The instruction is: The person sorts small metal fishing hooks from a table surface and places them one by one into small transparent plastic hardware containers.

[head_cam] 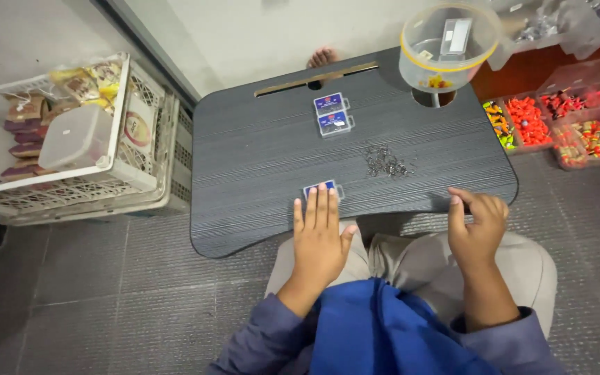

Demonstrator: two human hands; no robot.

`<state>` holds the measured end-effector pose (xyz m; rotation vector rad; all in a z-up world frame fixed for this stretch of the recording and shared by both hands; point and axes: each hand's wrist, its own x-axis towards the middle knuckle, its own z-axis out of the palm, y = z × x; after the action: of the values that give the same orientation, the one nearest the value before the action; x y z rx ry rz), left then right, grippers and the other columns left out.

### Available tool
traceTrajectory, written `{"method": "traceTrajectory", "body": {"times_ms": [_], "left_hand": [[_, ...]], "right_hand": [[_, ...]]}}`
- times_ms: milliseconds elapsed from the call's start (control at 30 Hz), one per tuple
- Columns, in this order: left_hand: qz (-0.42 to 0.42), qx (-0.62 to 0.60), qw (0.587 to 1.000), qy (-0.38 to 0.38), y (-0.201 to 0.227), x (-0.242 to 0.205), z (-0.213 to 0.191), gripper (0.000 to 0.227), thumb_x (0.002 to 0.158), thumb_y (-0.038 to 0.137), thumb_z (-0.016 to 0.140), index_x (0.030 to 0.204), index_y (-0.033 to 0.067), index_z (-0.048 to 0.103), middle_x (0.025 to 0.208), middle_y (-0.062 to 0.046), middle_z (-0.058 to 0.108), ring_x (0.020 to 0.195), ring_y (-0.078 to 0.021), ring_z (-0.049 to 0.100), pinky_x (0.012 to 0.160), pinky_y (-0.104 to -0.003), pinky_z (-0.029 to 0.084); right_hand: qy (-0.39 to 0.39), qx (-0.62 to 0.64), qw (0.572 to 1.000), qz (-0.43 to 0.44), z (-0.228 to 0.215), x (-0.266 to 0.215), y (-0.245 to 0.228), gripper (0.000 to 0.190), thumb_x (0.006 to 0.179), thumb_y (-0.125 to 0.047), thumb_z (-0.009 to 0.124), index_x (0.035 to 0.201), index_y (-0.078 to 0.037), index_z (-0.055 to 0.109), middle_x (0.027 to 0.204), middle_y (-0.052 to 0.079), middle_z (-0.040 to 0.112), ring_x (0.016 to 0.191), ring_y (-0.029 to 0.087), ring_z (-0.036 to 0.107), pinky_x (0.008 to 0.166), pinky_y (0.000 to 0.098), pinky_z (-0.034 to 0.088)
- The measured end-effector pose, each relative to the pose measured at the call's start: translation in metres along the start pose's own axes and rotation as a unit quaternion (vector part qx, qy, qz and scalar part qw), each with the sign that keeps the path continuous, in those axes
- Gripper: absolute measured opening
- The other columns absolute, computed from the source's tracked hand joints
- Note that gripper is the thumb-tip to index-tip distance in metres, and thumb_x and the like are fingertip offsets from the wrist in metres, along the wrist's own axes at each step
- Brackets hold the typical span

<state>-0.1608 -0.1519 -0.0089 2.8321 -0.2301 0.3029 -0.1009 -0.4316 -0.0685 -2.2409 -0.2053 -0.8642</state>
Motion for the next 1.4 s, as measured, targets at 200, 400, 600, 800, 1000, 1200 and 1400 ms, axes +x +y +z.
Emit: {"method": "traceTrajectory", "body": {"times_ms": [200, 400, 600, 800, 1000, 1200, 1400], "left_hand": [[-0.007, 0.053, 0.998, -0.045, 0.005, 0.006, -0.004, 0.073, 0.103, 0.048, 0.041, 0.154, -0.0037, 0.031, 0.159, -0.027, 0.031, 0.151, -0.0399, 0.023, 0.124, -0.058, 0.001], [0.003, 0.121, 0.992, -0.039, -0.009, 0.016, -0.005, 0.061, 0.097, 0.044, 0.053, 0.145, 0.0067, 0.049, 0.148, -0.016, 0.05, 0.141, -0.0411, 0.039, 0.119, -0.067, 0.014], [0.011, 0.069, 0.998, -0.004, -0.06, 0.056, -0.019, 0.033, 0.089, 0.014, 0.066, 0.121, 0.0167, 0.069, 0.139, -0.018, 0.059, 0.125, -0.04, 0.058, 0.105, -0.057, 0.044], [0.056, 0.038, 0.998, -0.008, -0.128, 0.129, -0.008, 0.039, 0.09, 0.019, 0.063, 0.129, 0.0206, 0.063, 0.136, -0.01, 0.062, 0.121, -0.0372, 0.054, 0.094, -0.055, 0.047], [0.041, 0.003, 0.998, -0.042, -0.143, 0.175, 0.006, 0.043, 0.092, 0.022, 0.063, 0.135, 0.0221, 0.06, 0.14, -0.011, 0.059, 0.122, -0.0387, 0.053, 0.096, -0.056, 0.044], [0.053, -0.014, 0.999, 0.002, -0.14, 0.164, 0.009, 0.042, 0.089, 0.021, 0.066, 0.13, 0.0213, 0.063, 0.14, -0.007, 0.058, 0.125, -0.034, 0.05, 0.098, -0.055, 0.044], [0.102, 0.036, 0.994, -0.018, -0.131, 0.158, 0.001, 0.061, 0.097, 0.047, 0.059, 0.153, 0.0279, 0.042, 0.164, -0.014, 0.026, 0.148, -0.0439, 0.023, 0.116, -0.063, 0.025]], "right_hand": [[0.004, 0.018, 1.0, 0.006, 0.002, 0.002, 0.001, 0.018, 0.095, -0.005, 0.072, 0.107, -0.018, 0.079, 0.078, 0.003, 0.061, 0.089, 0.028, 0.059, 0.102, 0.0417, 0.036], [0.006, 0.05, 0.999, 0.014, -0.009, 0.011, -0.015, 0.018, 0.095, -0.006, 0.069, 0.106, -0.017, 0.078, 0.08, 0.006, 0.065, 0.086, 0.03, 0.062, 0.095, 0.0426, 0.041], [0.0, 0.061, 0.998, -0.017, -0.024, 0.055, -0.015, 0.015, 0.096, -0.001, 0.07, 0.107, -0.008, 0.079, 0.079, 0.013, 0.066, 0.082, 0.037, 0.063, 0.086, 0.0454, 0.045], [-0.045, -0.049, 0.987, -0.145, -0.027, 0.188, -0.018, 0.017, 0.098, -0.002, 0.064, 0.107, -0.003, 0.078, 0.101, 0.011, 0.076, 0.092, 0.032, 0.069, 0.085, 0.0442, 0.048], [-0.221, -0.192, 0.955, -0.042, 0.067, 0.309, 0.034, 0.025, 0.093, -0.022, 0.058, 0.1, -0.014, 0.08, 0.094, 0.011, 0.073, 0.085, 0.036, 0.066, 0.067, 0.0469, 0.048], [-0.482, -0.465, 0.738, 0.079, 0.151, 0.35, 0.061, 0.065, 0.091, -0.059, 0.057, 0.113, -0.003, 0.081, 0.112, 0.016, 0.08, 0.106, 0.036, 0.072, 0.084, 0.0447, 0.056], [-0.557, -0.446, 0.671, 0.202, 0.159, 0.354, 0.016, 0.067, 0.071, -0.03, 0.09, 0.129, 0.0, 0.076, 0.134, 0.02, 0.07, 0.118, 0.04, 0.067, 0.09, 0.0537, 0.057]]}}
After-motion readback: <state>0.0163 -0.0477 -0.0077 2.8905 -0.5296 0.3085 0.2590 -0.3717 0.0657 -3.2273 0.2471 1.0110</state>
